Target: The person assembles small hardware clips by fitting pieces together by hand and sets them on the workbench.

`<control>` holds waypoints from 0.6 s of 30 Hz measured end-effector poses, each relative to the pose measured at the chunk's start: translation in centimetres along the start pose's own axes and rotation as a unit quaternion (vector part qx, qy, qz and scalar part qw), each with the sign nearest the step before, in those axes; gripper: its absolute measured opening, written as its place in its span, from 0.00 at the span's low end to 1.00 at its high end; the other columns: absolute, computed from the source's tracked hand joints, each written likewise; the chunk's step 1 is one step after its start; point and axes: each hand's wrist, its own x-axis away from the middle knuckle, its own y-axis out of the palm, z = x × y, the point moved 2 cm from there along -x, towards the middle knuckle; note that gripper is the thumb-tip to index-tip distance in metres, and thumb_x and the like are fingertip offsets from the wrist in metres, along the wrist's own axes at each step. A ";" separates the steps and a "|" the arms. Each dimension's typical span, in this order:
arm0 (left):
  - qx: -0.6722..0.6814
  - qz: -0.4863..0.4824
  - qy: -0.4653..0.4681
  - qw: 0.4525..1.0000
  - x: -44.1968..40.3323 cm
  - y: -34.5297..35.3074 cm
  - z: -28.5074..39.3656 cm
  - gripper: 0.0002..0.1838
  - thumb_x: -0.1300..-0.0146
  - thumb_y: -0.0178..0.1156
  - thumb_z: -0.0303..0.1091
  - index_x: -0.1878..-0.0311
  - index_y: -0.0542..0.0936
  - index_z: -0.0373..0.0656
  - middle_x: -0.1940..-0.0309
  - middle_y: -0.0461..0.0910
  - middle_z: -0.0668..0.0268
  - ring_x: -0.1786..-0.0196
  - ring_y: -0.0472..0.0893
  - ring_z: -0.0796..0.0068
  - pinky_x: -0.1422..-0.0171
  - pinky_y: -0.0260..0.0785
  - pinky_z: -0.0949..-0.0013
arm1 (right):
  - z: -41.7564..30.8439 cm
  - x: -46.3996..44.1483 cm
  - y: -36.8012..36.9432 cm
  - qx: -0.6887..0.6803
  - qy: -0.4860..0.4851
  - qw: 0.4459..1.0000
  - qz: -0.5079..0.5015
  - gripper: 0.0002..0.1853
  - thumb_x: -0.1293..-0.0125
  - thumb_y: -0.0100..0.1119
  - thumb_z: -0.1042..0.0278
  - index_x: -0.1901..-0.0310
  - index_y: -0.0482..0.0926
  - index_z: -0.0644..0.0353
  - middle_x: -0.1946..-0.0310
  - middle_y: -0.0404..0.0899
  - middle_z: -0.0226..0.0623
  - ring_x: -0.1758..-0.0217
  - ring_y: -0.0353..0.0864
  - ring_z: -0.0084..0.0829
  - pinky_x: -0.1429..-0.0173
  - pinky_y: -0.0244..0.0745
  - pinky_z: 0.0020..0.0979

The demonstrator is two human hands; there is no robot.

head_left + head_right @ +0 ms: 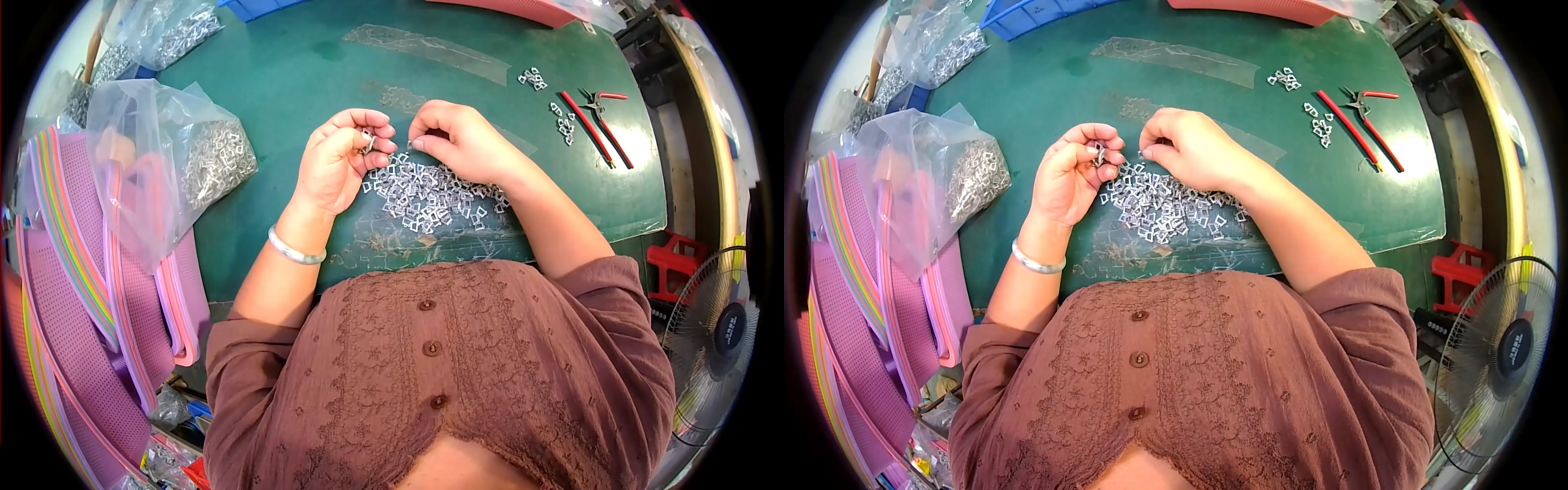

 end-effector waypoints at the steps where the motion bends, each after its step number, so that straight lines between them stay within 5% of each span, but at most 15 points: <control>1: -0.007 0.003 -0.004 1.000 0.0 0.0 0.0 0.11 0.45 0.44 0.23 0.60 0.73 0.35 0.66 0.76 0.60 0.68 0.76 0.75 0.65 0.70 0.77 | 0.1 0.0 -0.1 -0.023 0.024 0.999 -0.008 0.03 0.44 0.54 0.76 0.69 0.74 0.66 0.72 0.72 0.30 0.68 0.69 0.21 0.63 0.66 0.23; 4: -0.058 0.014 -0.014 0.998 0.1 0.4 -0.2 0.08 0.43 0.48 0.25 0.62 0.74 0.35 0.70 0.76 0.63 0.72 0.74 0.79 0.70 0.67 0.80 | -0.3 0.0 -0.2 -0.118 0.090 0.989 -0.024 0.04 0.43 0.54 0.75 0.69 0.74 0.66 0.72 0.72 0.28 0.69 0.68 0.18 0.63 0.66 0.22; 7: -0.153 0.025 -0.006 0.988 0.3 1.2 -0.7 0.04 0.42 0.56 0.30 0.66 0.76 0.40 0.77 0.75 0.71 0.78 0.70 0.87 0.77 0.59 0.85 | -0.1 0.0 -0.1 -0.124 0.065 0.990 -0.015 0.08 0.44 0.55 0.71 0.68 0.75 0.69 0.73 0.77 0.40 0.69 0.75 0.27 0.62 0.70 0.28; 10: -0.212 0.022 0.001 0.977 0.6 1.8 -0.7 0.03 0.43 0.57 0.30 0.68 0.77 0.42 0.79 0.74 0.73 0.79 0.69 0.88 0.79 0.57 0.86 | -0.3 0.2 0.0 -0.119 0.059 0.991 -0.019 0.05 0.42 0.54 0.74 0.68 0.74 0.67 0.73 0.72 0.27 0.70 0.67 0.16 0.63 0.65 0.21; 18: -0.119 0.049 -0.043 0.991 0.5 1.2 -0.7 0.04 0.43 0.55 0.28 0.71 0.76 0.41 0.80 0.73 0.71 0.82 0.67 0.88 0.81 0.55 0.87 | -0.7 0.3 -0.3 -0.135 0.068 0.988 -0.038 0.05 0.43 0.55 0.74 0.66 0.75 0.66 0.70 0.73 0.28 0.67 0.69 0.18 0.62 0.66 0.21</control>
